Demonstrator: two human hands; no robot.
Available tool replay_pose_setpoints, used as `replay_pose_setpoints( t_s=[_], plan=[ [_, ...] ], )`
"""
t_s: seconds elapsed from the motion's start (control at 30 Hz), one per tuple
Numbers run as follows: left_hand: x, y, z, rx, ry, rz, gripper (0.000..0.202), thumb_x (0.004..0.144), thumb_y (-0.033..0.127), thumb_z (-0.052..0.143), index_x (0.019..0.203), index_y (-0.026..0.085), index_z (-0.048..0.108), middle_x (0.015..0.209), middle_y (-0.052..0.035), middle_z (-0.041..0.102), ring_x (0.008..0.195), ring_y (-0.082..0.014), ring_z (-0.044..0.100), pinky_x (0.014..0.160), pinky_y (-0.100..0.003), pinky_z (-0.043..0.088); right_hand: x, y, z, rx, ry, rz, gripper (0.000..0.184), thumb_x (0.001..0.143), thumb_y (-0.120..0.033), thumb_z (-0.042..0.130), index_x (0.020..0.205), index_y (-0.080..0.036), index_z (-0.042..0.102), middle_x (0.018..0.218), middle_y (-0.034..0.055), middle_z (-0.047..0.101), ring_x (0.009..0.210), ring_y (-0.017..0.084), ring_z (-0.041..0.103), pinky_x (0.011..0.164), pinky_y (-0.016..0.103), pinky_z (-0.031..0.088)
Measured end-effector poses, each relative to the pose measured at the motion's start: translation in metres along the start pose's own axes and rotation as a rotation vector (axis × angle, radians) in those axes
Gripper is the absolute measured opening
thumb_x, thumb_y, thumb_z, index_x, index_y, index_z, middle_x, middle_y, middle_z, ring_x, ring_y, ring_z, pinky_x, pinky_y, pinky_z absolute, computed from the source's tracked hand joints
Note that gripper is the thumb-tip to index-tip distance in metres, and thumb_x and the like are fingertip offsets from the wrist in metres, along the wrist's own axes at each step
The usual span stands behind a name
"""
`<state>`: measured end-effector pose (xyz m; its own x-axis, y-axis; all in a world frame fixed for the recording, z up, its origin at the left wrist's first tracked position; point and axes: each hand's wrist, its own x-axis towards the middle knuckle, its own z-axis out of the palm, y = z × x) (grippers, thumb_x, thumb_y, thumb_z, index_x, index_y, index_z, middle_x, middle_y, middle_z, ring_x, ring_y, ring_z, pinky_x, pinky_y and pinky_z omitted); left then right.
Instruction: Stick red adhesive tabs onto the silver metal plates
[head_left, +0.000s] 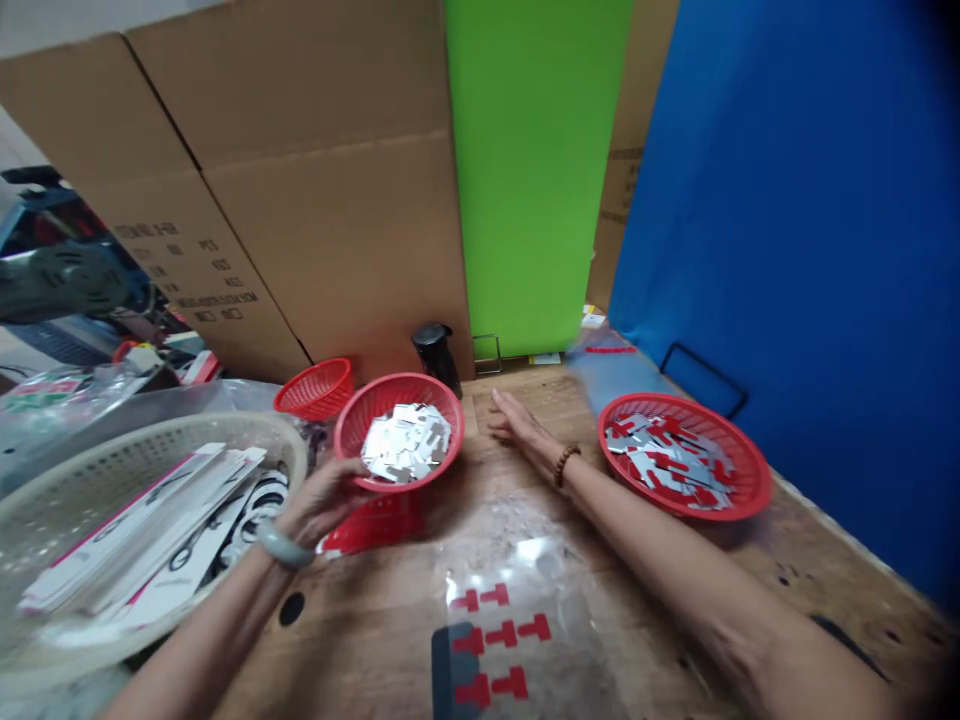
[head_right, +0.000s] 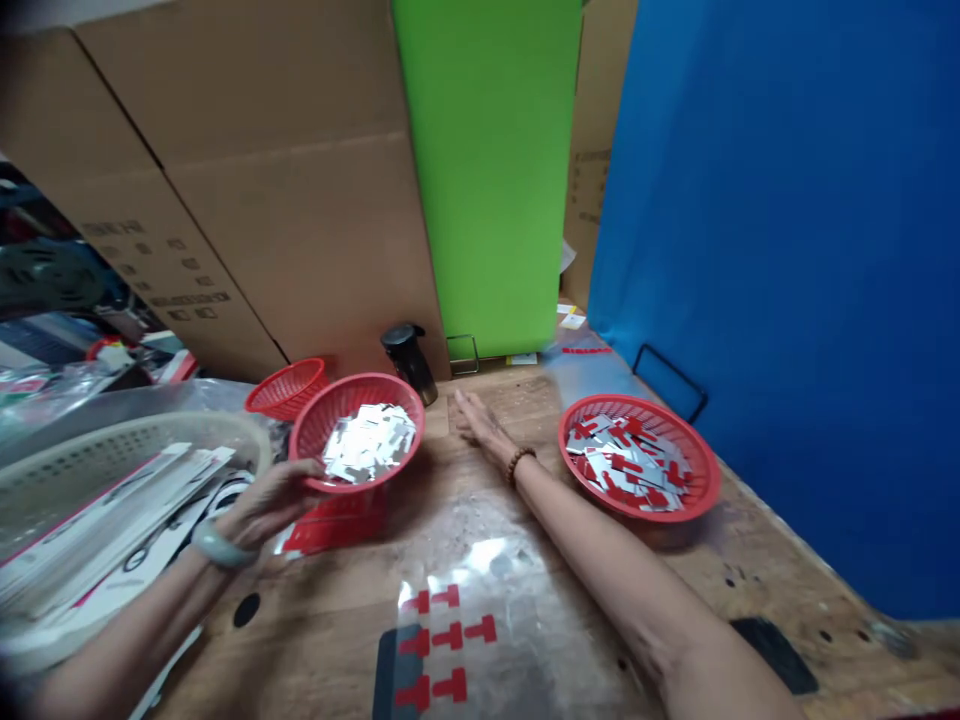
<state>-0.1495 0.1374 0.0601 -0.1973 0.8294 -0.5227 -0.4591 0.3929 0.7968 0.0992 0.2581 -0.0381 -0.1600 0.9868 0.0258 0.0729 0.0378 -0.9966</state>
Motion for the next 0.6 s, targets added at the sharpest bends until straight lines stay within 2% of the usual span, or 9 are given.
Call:
replay_pose_setpoints(
  t_s=[0.07,0.1,0.2,0.3,0.43,0.5,0.6],
  plan=[
    [0.010,-0.024,0.015,0.059,-0.072,0.097,0.055,0.054,-0.009,0.051,0.104,0.013,0.058,0.078,-0.0041,0.069,0.058,-0.0159,0.064,0.056,-0.027,0.056,-0.016,-0.003,0.002,0.053,-0.015,-0.012,0.048,0.084,-0.062,0.036,0.099,-0.021,0.058,0.097,0.0074,0.064,0.073,0.016,0.062,0.065,0.028,0.050],
    [0.015,-0.034,0.021,0.206,-0.177,0.251,0.061,0.054,-0.006,0.052,0.111,0.014,0.054,0.087,-0.0057,0.069,0.067,-0.0178,0.066,0.059,-0.028,0.056,-0.021,-0.003,0.002,0.073,-0.010,-0.026,0.049,0.084,-0.062,0.036,0.098,-0.021,0.059,0.097,0.0065,0.065,0.077,0.016,0.062,0.068,0.029,0.050],
    [0.031,-0.058,0.033,0.315,-0.244,0.402,0.067,0.053,-0.002,0.053,0.117,0.016,0.048,0.102,-0.0080,0.065,0.087,-0.0227,0.064,0.073,-0.036,0.054,-0.029,-0.002,-0.002,0.120,0.047,-0.061,0.047,0.082,-0.062,0.042,0.090,-0.021,0.062,0.095,0.0048,0.066,0.090,0.018,0.059,0.081,0.032,0.047],
    [0.046,-0.072,0.040,0.361,-0.264,0.489,0.069,0.055,0.001,0.053,0.121,0.018,0.044,0.111,-0.0084,0.061,0.101,-0.0244,0.059,0.086,-0.042,0.049,-0.031,-0.001,-0.008,0.182,0.115,-0.068,0.045,0.080,-0.062,0.045,0.087,-0.021,0.063,0.094,0.0050,0.067,0.095,0.020,0.057,0.087,0.033,0.044],
    [0.061,-0.083,0.048,0.389,-0.258,0.621,0.072,0.055,0.003,0.053,0.125,0.019,0.041,0.122,-0.0088,0.055,0.114,-0.0256,0.050,0.098,-0.044,0.040,-0.033,-0.006,-0.010,0.324,0.134,-0.093,0.058,0.085,-0.065,0.027,0.092,-0.021,0.064,0.094,0.0048,0.069,0.095,0.020,0.061,0.085,0.034,0.047],
    [0.067,-0.088,0.051,0.393,-0.243,0.685,0.072,0.056,0.003,0.053,0.125,0.019,0.042,0.125,-0.0085,0.053,0.117,-0.0259,0.048,0.101,-0.044,0.036,-0.033,-0.009,-0.009,0.392,0.137,-0.106,0.066,0.085,-0.067,0.019,0.092,-0.019,0.064,0.091,0.0055,0.070,0.093,0.020,0.063,0.083,0.036,0.049],
    [0.077,-0.097,0.053,0.399,-0.217,0.760,0.070,0.058,0.004,0.053,0.126,0.020,0.043,0.124,-0.0081,0.055,0.117,-0.0264,0.048,0.102,-0.045,0.036,-0.032,-0.009,-0.006,0.466,0.172,-0.114,0.069,0.083,-0.069,0.018,0.094,-0.018,0.062,0.088,0.0067,0.071,0.089,0.022,0.064,0.080,0.038,0.050]
  ],
)
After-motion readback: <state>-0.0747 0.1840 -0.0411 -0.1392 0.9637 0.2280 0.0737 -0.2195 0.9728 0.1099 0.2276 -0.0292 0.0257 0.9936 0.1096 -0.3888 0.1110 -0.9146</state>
